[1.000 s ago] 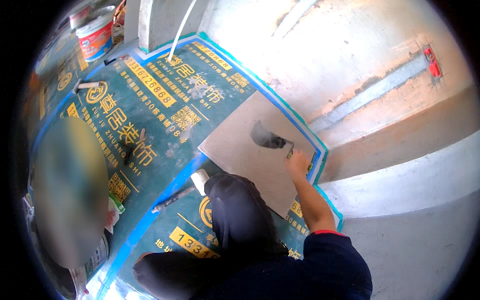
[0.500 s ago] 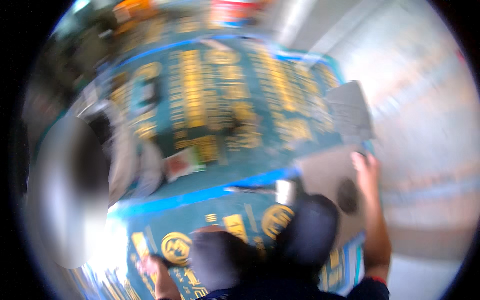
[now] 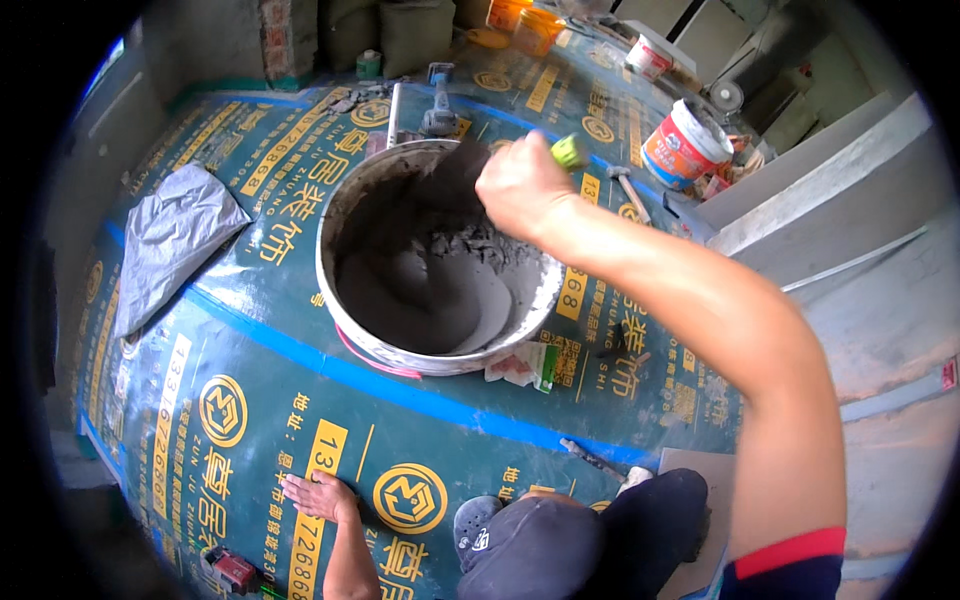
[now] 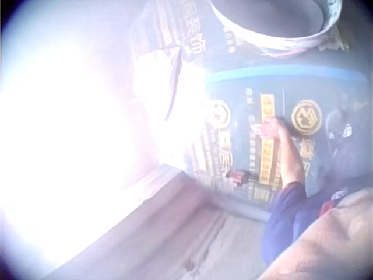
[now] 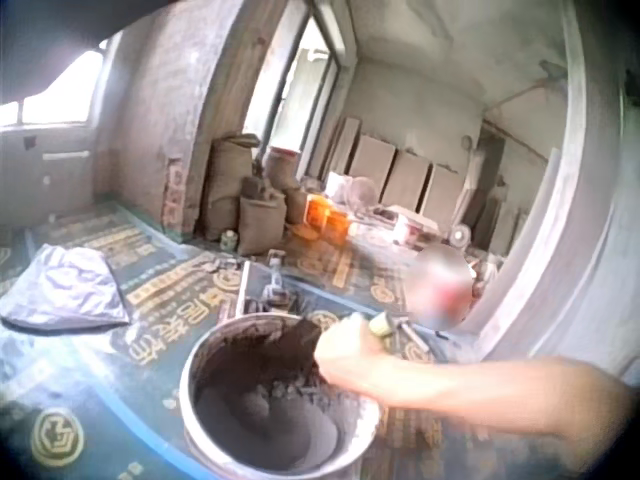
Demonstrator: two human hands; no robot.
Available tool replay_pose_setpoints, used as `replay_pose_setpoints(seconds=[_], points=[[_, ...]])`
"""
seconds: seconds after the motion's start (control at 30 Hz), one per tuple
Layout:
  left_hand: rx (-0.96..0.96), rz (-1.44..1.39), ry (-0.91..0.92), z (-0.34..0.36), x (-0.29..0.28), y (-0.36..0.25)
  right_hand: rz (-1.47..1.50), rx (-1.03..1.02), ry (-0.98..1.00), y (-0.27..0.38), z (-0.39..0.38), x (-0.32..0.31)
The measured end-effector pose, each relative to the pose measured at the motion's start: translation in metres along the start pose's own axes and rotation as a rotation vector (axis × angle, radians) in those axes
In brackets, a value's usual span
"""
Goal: The person applies mortar to the back of a large tile using a trowel. They use a mixing tool to blend the mortar in a bucket, then scoop and spread it onto the tile surface in an even layer.
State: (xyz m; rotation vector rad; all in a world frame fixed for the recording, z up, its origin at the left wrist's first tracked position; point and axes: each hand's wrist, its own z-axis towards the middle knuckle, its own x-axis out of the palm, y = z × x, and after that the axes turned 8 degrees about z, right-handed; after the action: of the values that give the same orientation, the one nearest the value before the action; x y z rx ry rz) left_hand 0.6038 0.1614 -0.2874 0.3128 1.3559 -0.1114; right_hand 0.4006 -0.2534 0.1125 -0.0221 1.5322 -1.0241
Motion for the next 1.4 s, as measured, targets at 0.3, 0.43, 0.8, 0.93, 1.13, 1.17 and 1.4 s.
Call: replay_pose_setpoints(seconds=[0.3, 0.43, 0.8, 0.93, 1.13, 1.17, 1.4], points=[[0.005, -0.013, 0.050, 0.004, -0.006, -0.009, 0.694, 0.607, 0.719, 0.050, 0.018, 0.009], [0.003, -0.013, 0.101, 0.006, -0.012, -0.012, 1.193, 0.827, 0.810, 0.052, 0.006, 0.017], [-0.001, -0.009, 0.042, 0.010, -0.009, -0.005, 1.500, 0.736, 0.853, 0.017, -0.006, -0.005], [0.002, 0.045, 0.089, 0.004, -0.011, -0.009, 1.705, 0.720, 0.823, -0.007, -0.026, -0.011], [-0.031, 0.048, 0.161, 0.006, -0.008, -0.006, 1.751, 0.632, 0.540, -0.040, -0.067, -0.036], [-0.048, 0.101, 0.250, 0.005, -0.010, -0.011, 1.772, 0.648, 0.496, -0.049, -0.083, -0.037], [-0.043, 0.119, 0.131, 0.020, -0.011, -0.017, 1.829, 0.946, 0.195, -0.098, -0.294, -0.047]])
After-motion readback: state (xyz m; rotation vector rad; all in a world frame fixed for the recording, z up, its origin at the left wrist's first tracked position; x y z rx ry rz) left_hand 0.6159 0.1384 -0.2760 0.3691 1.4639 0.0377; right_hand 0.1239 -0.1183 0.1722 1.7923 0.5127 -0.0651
